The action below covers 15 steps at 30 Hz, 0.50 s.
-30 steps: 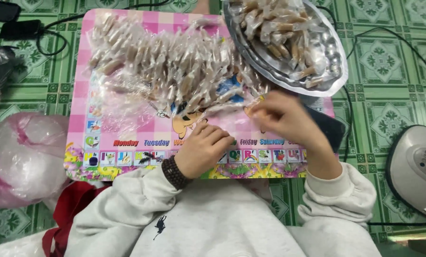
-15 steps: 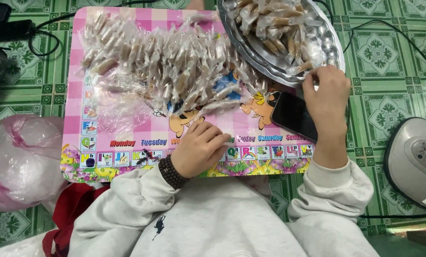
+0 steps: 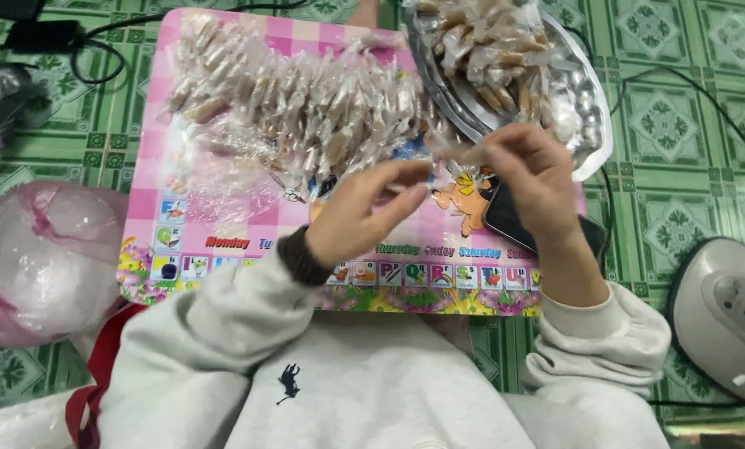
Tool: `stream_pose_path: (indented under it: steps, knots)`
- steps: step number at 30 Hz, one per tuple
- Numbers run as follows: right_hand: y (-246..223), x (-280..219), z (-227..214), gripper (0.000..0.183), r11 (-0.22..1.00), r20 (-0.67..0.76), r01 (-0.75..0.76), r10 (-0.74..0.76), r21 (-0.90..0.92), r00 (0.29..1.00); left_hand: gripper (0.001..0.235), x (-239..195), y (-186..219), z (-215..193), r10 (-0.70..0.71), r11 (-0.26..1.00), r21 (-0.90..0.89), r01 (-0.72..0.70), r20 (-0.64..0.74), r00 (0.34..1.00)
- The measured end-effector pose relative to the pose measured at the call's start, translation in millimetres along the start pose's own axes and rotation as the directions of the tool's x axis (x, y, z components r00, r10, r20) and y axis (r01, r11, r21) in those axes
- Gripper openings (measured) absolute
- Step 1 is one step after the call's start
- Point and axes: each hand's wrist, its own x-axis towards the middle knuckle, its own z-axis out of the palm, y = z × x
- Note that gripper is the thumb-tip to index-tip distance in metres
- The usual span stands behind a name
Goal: Wrapping small cylindrical food items in clear plastic film and arranging them on a board.
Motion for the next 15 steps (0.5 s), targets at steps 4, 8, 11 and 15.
stream_pose_path:
  steps: [4, 8, 11, 15]
  knots:
    - [2.3, 6.5, 27.0, 0.008, 0.993, 0.201, 0.074, -0.091, 0.089, 0.975, 0.038, 10.2, -12.9, 4.6, 0.004, 0.996, -0.09, -0.011, -0.082, 0.997]
    - [17.4, 1.0, 36.0, 0.006, 0.954, 0.254, 0.295, -0.272, -0.059, 0.928, 0.041, 3.3, -29.7, 6.9, -0.023, 0.984, -0.178, -0.001, -0.133, 0.991]
    - [11.9, -3.8, 41.2, 0.009, 0.913, 0.26, 0.378, -0.332, -0.152, 0.907, 0.038, 0.7, -37.5, 9.9, -0.037, 0.966, -0.257, 0.0, -0.137, 0.99]
    - [17.1, 0.3, 35.1, 0.026, 0.905, 0.165, 0.382, -0.354, -0.189, 0.921, 0.036, 2.6, -41.6, 8.3, -0.13, 0.867, -0.496, 0.055, -0.119, 0.984]
